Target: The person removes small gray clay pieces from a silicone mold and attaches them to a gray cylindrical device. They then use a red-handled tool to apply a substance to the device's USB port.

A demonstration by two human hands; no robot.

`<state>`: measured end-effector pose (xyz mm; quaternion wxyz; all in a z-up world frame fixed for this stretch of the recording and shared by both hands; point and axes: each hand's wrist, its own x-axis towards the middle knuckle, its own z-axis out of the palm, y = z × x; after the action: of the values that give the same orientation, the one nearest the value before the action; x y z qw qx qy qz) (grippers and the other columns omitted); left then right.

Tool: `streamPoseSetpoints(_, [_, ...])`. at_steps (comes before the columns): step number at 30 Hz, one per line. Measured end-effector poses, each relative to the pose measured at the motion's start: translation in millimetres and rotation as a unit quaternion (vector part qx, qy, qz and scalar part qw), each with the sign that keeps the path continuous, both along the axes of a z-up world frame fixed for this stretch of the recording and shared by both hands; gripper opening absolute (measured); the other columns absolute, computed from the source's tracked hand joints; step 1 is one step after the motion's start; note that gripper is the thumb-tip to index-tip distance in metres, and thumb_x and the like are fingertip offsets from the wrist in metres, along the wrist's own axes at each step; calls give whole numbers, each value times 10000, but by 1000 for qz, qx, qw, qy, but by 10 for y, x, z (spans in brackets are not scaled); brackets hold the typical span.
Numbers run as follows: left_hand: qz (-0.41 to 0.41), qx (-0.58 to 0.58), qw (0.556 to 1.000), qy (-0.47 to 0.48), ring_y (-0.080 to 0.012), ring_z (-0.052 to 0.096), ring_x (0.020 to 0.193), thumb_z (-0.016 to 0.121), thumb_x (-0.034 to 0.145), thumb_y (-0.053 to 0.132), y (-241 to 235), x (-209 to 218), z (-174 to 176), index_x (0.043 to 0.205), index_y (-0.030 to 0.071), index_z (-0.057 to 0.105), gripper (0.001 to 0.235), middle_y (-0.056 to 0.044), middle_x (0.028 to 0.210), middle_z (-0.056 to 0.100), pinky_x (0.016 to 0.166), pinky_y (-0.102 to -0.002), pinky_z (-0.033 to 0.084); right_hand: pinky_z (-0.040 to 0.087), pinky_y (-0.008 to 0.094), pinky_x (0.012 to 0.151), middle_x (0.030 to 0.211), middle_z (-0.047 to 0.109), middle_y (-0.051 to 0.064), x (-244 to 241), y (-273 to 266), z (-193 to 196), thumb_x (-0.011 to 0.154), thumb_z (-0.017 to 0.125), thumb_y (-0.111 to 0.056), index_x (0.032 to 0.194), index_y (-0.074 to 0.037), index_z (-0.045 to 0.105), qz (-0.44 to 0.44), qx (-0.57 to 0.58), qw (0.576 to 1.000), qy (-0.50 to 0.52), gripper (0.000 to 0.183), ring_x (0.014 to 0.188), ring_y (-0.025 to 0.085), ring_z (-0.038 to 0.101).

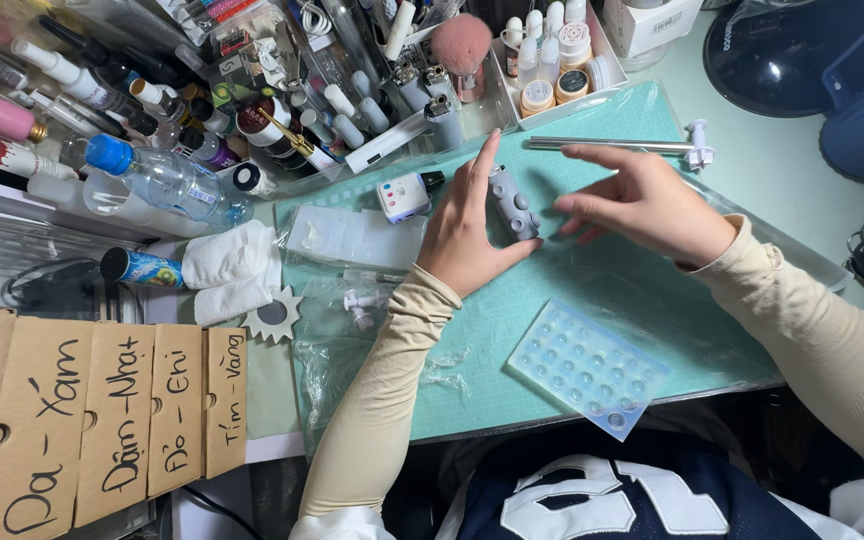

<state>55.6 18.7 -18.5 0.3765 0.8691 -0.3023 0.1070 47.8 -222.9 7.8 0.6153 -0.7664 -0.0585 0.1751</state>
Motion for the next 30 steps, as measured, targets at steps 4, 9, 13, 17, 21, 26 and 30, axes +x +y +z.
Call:
streamPoseSetpoints(4, [22,52,998,-37,-359,566,1244,966,661,389,32,-9,-7,1623,90,156,1292,-166,1328,563,1084,-485,416,632,298,720,1087,774,134,-25,-24,35,983,594,-132,1457,-42,510,-10,-9,997,-80,489,895,173,767])
streamPoseSetpoints(9, [32,94,995,-19,-349,568,1208,953,669,426,72,-21,20,1623,95,149,1290,-142,1259,581,1076,-501,401,581,260,663,1042,791,93,-51,2,27,992,605,-121,1369,-44,601,-16,-55,992,-115,385,872,128,764])
streamPoseSetpoints(13, [33,120,992,-16,-355,555,1187,950,665,442,109,-31,34,1621,92,114,1317,-147,1246,579,1069,-508,389,567,257,651,1018,788,95,-53,-3,35,990,616,-117,1336,-43,637,-19,-48,991,-126,354,858,121,748])
streamPoseSetpoints(17, [32,127,991,-13,-356,548,1188,948,662,467,95,-24,64,1620,93,93,1337,-151,1240,574,1069,-511,381,582,252,677,1011,788,90,-53,-9,32,990,622,-117,1321,-46,652,-20,-50,989,-135,340,858,114,745])
streamPoseSetpoints(21, [36,130,991,-16,-355,547,1193,949,659,479,88,-31,48,1617,88,93,1344,-149,1240,578,1066,-517,373,593,251,692,1008,789,85,-56,-20,4,989,622,-114,1309,-44,656,-20,-64,987,-143,330,863,111,751])
streamPoseSetpoints(26, [16,96,995,-7,-372,557,1216,979,622,473,95,-7,75,1623,84,87,1396,-171,1269,573,1090,-495,413,591,252,696,1012,784,98,-50,14,76,990,625,-95,1306,-31,662,-17,-54,984,-169,324,855,116,741])
streamPoseSetpoints(30, [-25,16,997,-73,-393,576,1248,964,722,393,116,-95,380,1598,40,204,1212,-240,1363,551,1096,-456,473,601,251,677,1000,784,94,-161,10,241,987,665,-97,1275,-22,678,-5,-113,963,-246,298,832,112,756])
